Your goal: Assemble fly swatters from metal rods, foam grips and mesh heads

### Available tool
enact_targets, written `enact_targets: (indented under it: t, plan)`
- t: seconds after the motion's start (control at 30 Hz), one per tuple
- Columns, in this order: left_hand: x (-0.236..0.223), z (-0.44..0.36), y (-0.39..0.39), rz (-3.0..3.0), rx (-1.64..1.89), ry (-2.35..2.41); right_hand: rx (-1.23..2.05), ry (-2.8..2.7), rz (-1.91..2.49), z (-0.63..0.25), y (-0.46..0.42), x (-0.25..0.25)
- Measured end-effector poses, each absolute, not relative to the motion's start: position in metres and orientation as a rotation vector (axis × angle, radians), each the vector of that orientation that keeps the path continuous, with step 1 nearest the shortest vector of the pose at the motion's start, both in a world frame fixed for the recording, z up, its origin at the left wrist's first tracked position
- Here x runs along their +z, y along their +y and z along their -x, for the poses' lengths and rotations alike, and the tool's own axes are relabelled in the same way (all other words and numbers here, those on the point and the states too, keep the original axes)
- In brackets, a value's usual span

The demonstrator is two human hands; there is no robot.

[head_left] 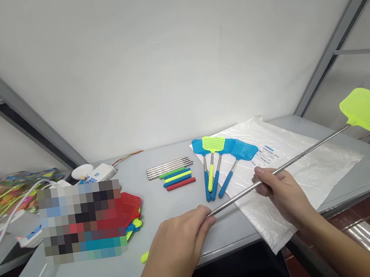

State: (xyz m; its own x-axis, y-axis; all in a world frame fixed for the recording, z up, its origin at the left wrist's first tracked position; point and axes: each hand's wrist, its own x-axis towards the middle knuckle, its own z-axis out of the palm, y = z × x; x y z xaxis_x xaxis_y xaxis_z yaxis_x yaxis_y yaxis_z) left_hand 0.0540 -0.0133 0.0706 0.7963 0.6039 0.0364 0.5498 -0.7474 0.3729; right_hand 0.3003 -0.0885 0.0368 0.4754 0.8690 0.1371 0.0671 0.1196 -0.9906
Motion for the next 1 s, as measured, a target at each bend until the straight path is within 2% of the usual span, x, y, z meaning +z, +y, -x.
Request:
enact_targets:
  t: [0.23, 0.47, 0.63, 0.77, 1.0]
  plan:
    - [0.062, -0.067, -0.024, -2.704, 0.191, 0.863, 0.881, -1.208, 1.443, -0.268, -0.085, 0.045]
    - [0.070, -0.042, -0.004, -2.602, 0.197, 0.870, 0.725, -0.831, 1.356, -0.317, -0.091, 0.048]
    - [0.070, -0.046, -0.006, -2.590, 0.202, 0.882, 0.805, -0.753, 1.202, -0.308, -0.085, 0.042]
    - [0.068, -0.050, -0.004, -2.613, 0.213, 0.897, 0.934, -0.947, 1.309, -0.284, -0.079, 0.034]
    - [0.076, -0.028, 0.010, -2.559, 0.195, 0.912, 0.695, -1.005, 1.371, -0.303, -0.086, 0.043]
